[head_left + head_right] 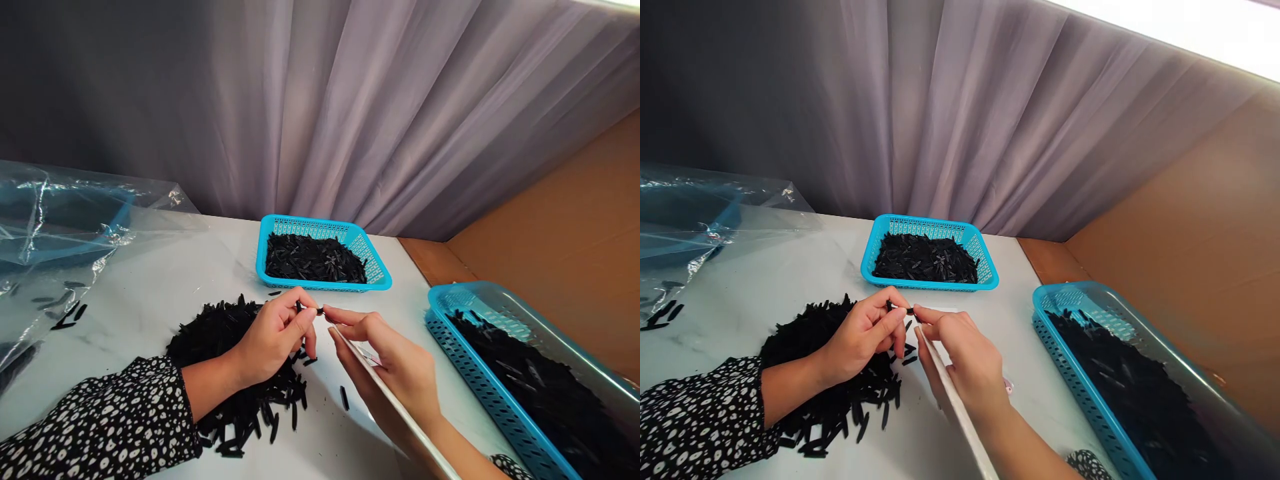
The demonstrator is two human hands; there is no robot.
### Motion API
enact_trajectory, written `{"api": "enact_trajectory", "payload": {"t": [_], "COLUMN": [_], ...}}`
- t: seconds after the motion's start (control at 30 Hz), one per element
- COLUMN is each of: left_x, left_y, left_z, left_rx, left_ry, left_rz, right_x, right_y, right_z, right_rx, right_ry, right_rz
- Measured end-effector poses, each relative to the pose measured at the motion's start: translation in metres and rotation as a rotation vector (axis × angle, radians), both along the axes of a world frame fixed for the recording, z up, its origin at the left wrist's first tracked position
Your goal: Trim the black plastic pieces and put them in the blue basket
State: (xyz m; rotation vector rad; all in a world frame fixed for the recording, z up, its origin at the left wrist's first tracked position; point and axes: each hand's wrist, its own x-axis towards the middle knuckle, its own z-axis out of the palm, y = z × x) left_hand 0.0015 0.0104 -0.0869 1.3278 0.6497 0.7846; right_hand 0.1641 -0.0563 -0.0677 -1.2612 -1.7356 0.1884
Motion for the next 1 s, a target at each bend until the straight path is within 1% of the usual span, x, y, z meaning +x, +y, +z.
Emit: {"api": "enact_trajectory", "payload": {"t": [0.33, 0.47, 0.57, 0.63, 0.7, 0.77, 0.87, 1.0], "left_x": [-0.002, 0.0, 0.001, 0.002, 0.002, 0.003, 0.003, 0.003], "left_y": [-0.001, -0.003, -0.004, -0.004, -0.004, -0.004, -0.002, -0.001], "left_z": [0.002, 0.002, 0.003, 0.005, 0.006, 0.006, 0.006, 0.007], "left_rx": [0.051, 0.032, -0.003, -0.029, -0.047, -0.061, -0.081, -0.1], "left_ry": [0.051, 0.05, 0.019, -0.008, -0.032, -0.049, -0.064, -0.055], "left_rz": [0.014, 0.012, -0.01, -0.035, -0.059, -0.072, -0.063, -0.045], "right_x": [0.002, 0.0, -0.001, 0.0, 0.001, 0.002, 0.005, 0.011], "right_y": [0.0, 0.0, 0.002, 0.003, 0.005, 0.007, 0.007, 0.008], "right_z": [0.0, -0.006, -0.012, -0.014, -0.014, -0.011, -0.001, 0.012], "right_rx": [-0.002, 0.081, 0.177, 0.227, 0.25, 0.226, 0.128, -0.04], "right_ry": [-0.079, -0.13, -0.233, -0.296, -0.311, -0.28, -0.188, -0.064], "right_rz": [0.023, 0.036, 0.048, 0.027, -0.028, -0.108, -0.2, -0.24]}}
